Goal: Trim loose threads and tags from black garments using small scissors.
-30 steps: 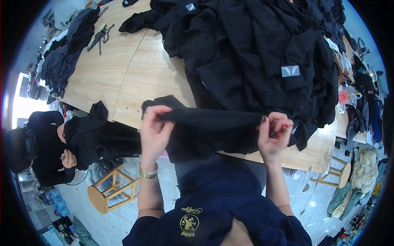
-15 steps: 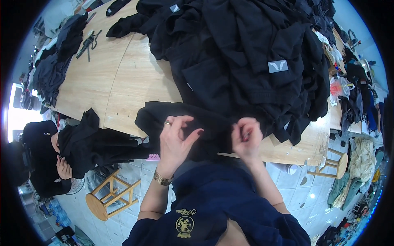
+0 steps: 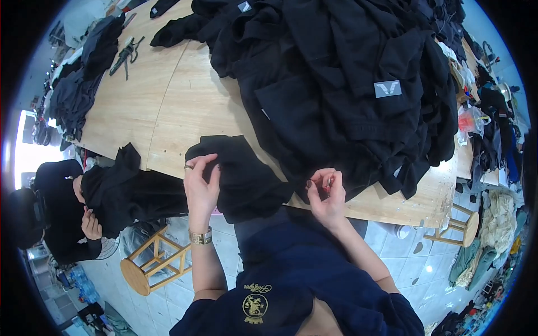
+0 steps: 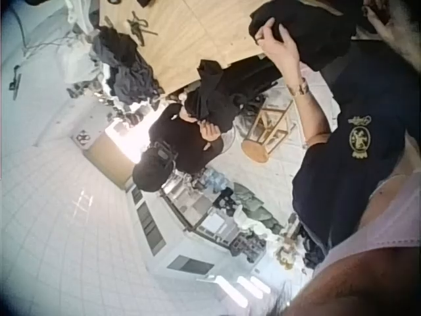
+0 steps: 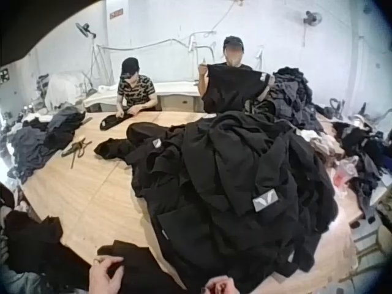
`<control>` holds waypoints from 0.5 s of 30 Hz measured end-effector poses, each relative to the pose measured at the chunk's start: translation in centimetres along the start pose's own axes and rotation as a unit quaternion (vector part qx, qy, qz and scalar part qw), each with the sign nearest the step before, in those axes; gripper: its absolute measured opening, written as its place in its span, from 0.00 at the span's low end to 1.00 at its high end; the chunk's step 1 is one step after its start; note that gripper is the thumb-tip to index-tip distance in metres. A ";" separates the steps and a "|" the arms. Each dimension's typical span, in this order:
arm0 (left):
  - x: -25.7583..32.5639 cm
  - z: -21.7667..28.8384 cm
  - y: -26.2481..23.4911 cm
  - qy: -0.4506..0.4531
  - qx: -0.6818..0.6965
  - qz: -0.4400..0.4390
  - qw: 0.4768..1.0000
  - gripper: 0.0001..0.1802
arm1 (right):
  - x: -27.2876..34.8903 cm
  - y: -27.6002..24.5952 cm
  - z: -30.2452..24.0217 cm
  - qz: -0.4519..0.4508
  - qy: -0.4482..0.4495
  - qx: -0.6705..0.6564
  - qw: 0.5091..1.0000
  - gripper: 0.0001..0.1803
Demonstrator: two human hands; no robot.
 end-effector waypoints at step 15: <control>0.2 4.8 1.0 0.124 0.009 0.037 0.992 0.10 | -1.5 2.2 -1.9 -0.125 0.021 0.056 0.990 0.16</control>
Point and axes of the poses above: each hand's wrist, its own x-axis away from the middle knuckle, its own y-axis out of the palm, z = x × y, the point moved 7 cm from there along -x, towards the middle knuckle, and after that the axes turned 2 degrees about -x, right-handed, at the moved point
